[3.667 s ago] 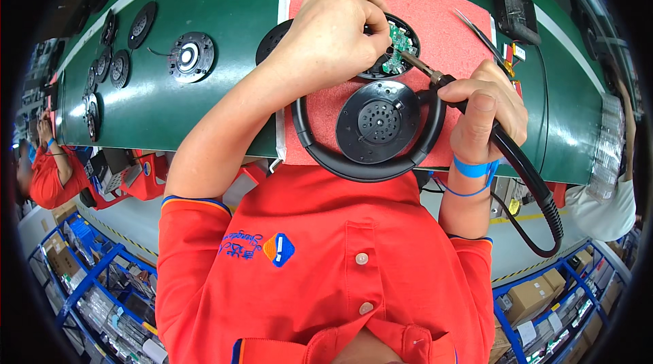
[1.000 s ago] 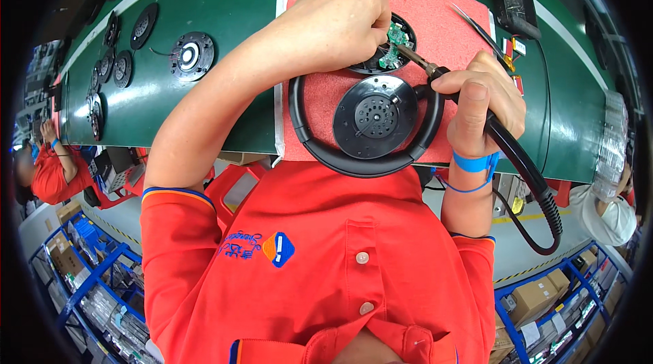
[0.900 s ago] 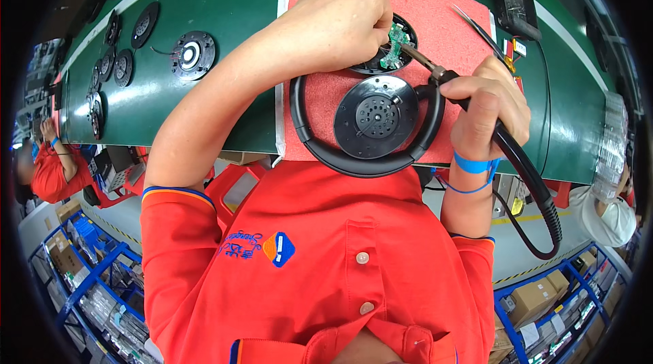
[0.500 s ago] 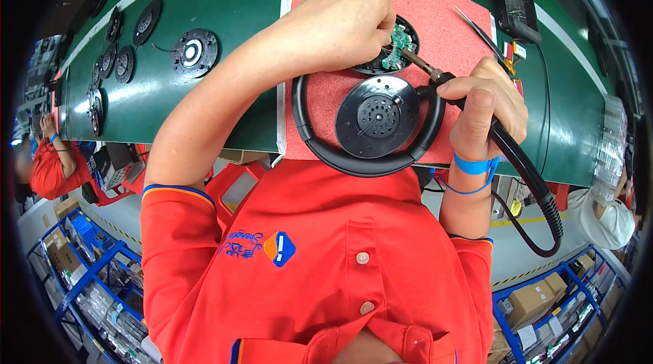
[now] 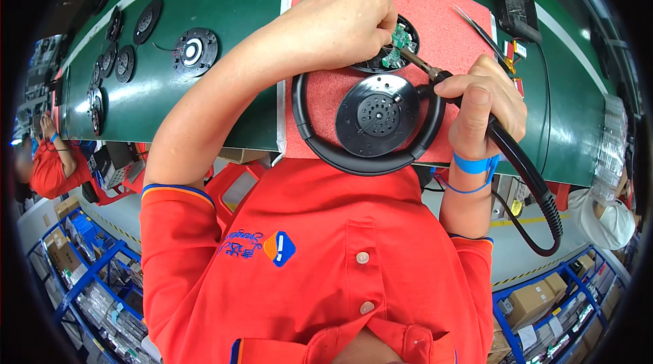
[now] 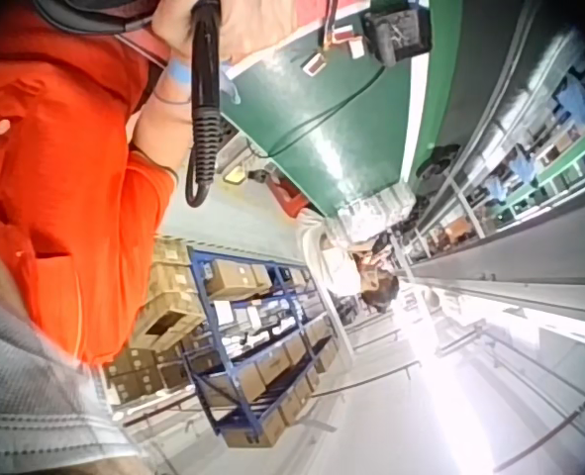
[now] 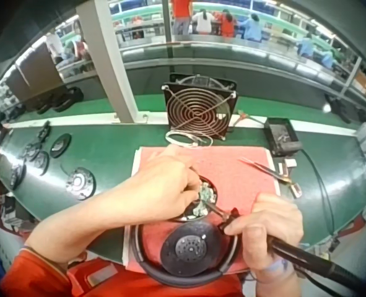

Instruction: Soldering components onto a circular speaker or headphone PCB.

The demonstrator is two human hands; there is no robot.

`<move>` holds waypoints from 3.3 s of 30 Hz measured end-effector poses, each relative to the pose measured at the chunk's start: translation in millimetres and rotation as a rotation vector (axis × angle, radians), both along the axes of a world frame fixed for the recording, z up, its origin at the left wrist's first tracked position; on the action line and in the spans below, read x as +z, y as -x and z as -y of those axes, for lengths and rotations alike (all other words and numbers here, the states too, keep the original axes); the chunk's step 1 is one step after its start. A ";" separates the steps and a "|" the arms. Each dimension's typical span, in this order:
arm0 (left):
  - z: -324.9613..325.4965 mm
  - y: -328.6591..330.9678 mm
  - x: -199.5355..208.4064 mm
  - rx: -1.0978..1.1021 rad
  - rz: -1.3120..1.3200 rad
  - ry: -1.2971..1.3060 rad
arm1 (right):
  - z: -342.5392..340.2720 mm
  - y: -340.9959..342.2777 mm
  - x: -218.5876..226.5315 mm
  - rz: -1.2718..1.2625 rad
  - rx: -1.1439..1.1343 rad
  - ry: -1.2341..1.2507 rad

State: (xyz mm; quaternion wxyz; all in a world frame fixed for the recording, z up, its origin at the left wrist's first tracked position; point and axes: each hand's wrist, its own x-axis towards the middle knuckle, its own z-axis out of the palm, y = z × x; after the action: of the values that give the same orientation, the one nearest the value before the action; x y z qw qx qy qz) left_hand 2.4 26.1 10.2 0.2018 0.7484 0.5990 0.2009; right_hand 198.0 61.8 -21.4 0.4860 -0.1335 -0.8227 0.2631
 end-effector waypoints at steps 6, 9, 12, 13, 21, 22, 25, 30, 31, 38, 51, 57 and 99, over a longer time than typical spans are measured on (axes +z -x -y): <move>0.8 -1.0 2.8 -0.007 -0.009 -0.006 | -1.2 -2.9 -0.6 0.007 0.018 -0.013; 0.3 -1.5 2.5 -0.008 -0.006 -0.008 | -3.2 -5.2 -0.8 -0.012 0.029 -0.025; 5.5 3.8 -22.5 -0.058 -0.135 -0.329 | -2.0 -3.7 -0.9 -0.026 0.033 -0.020; 6.2 0.4 -18.9 -0.117 -0.257 -0.646 | -1.9 -3.7 -1.7 -0.021 0.024 -0.010; 1.2 6.0 -37.2 0.070 -0.073 -0.119 | -2.7 -2.1 -3.0 -0.034 0.017 -0.022; 0.9 5.7 -38.2 0.056 -0.020 -0.197 | -2.9 -2.4 -3.0 -0.033 0.013 -0.027; 1.7 2.8 -35.9 0.060 -0.031 -0.099 | -3.2 -1.7 -3.0 -0.037 0.006 -0.033; 5.1 -0.5 -42.7 0.058 -0.026 -0.227 | 3.2 3.5 -6.0 -0.052 -0.048 0.008; 4.7 -3.4 -38.3 0.046 -0.018 -0.330 | 3.1 3.3 -5.8 -0.049 -0.052 0.007; 5.3 -6.8 -18.7 -0.029 -0.035 -0.205 | 3.8 3.2 -4.1 -0.040 -0.052 0.004; 6.8 -8.2 -11.2 -0.040 -0.037 -0.180 | 3.1 -0.1 -4.5 -0.069 -0.065 0.026; 6.3 -7.2 -28.8 -0.010 -0.092 -0.247 | -5.8 -9.7 -6.9 -0.128 -0.150 -0.083; 30.3 -2.4 -8.9 0.136 0.751 -0.028 | 11.1 19.1 -10.5 -0.077 -0.031 0.344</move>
State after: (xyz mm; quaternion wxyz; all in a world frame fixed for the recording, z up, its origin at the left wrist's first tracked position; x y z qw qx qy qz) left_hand 4.9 -4.2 1.2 0.3832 0.5839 0.5290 0.4821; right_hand 178.9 50.7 -31.9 0.4912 -0.2172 -0.7440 0.3975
